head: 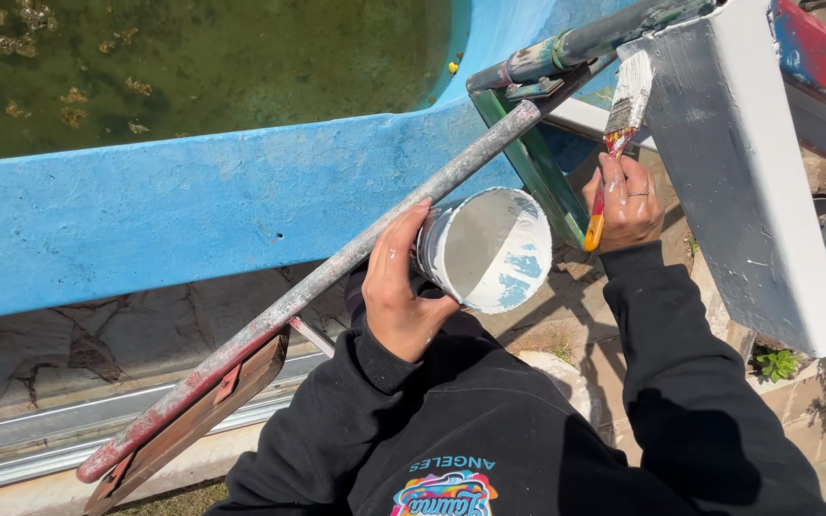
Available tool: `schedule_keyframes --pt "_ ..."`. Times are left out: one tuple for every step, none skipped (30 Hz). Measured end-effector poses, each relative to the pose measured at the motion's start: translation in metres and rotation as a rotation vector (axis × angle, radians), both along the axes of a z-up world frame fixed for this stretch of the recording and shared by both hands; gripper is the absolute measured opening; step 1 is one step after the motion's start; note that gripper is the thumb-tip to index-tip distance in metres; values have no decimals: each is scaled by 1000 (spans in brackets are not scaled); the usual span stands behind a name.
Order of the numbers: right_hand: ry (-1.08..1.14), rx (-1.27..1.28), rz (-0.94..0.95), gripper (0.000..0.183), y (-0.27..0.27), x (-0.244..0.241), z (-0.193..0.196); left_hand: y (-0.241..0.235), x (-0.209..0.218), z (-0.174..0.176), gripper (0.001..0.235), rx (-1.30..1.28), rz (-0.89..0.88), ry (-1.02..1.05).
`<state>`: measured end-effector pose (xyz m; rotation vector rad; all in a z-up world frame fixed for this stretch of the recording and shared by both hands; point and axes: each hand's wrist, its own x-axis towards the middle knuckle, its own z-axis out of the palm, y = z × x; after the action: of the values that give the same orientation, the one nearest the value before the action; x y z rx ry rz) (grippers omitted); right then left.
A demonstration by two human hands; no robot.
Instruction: Painting a metal frame with white paint using a paintbrush
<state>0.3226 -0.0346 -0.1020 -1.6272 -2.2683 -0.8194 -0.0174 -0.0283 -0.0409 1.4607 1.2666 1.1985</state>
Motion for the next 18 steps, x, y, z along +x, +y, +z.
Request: schedule_keyframes --pt "-16 -1 -24 15 -7 7 1 -1 -2 1 84 -5 -12 2" --pt "-34 3 -44 15 -11 16 1 0 -3 1 84 -5 -18 2" --pt "-36 5 -49 15 -31 21 4 1 -5 -1 84 -3 -24 0" --pt "-25 -28 -84 15 -51 27 8 0 -5 -3 84 -3 -25 11" --pt "-15 -60 -119 16 -71 32 11 0 -7 -5 85 -2 -26 22" --pt "-17 -60 -121 16 -86 31 17 -1 -7 -6 85 -2 -28 19" --pt "3 -77 -150 15 -102 30 23 -1 -7 -7 85 -1 -31 21" --pt "25 -94 -174 15 -115 29 28 -1 -6 -8 85 0 -30 24" --pt "23 -92 -171 15 -111 22 33 0 -5 -6 85 2 -27 22" --pt "30 -79 -162 16 -110 14 38 0 -4 -4 84 5 -24 19" --pt "36 -65 -153 17 -108 5 44 0 -3 -2 83 8 -21 16" --pt "37 -64 -157 17 -89 -1 43 -1 -4 -1 83 10 -25 17" --pt "58 -17 -115 16 -70 -7 43 -3 -4 -1 84 6 -34 9" --pt "79 35 -70 15 -48 -12 42 -3 -4 -1 85 7 -41 2" --pt "82 41 -71 15 -29 -14 39 -4 -4 1 85 14 -43 4" --pt "76 78 -48 15 -9 -15 35 -4 -4 2 85 13 -42 3" --pt "70 113 -25 14 11 -16 31 -4 -5 2 84 12 -41 1" --pt "71 117 -29 14 23 -14 26 -3 -6 2 84 15 -45 3"
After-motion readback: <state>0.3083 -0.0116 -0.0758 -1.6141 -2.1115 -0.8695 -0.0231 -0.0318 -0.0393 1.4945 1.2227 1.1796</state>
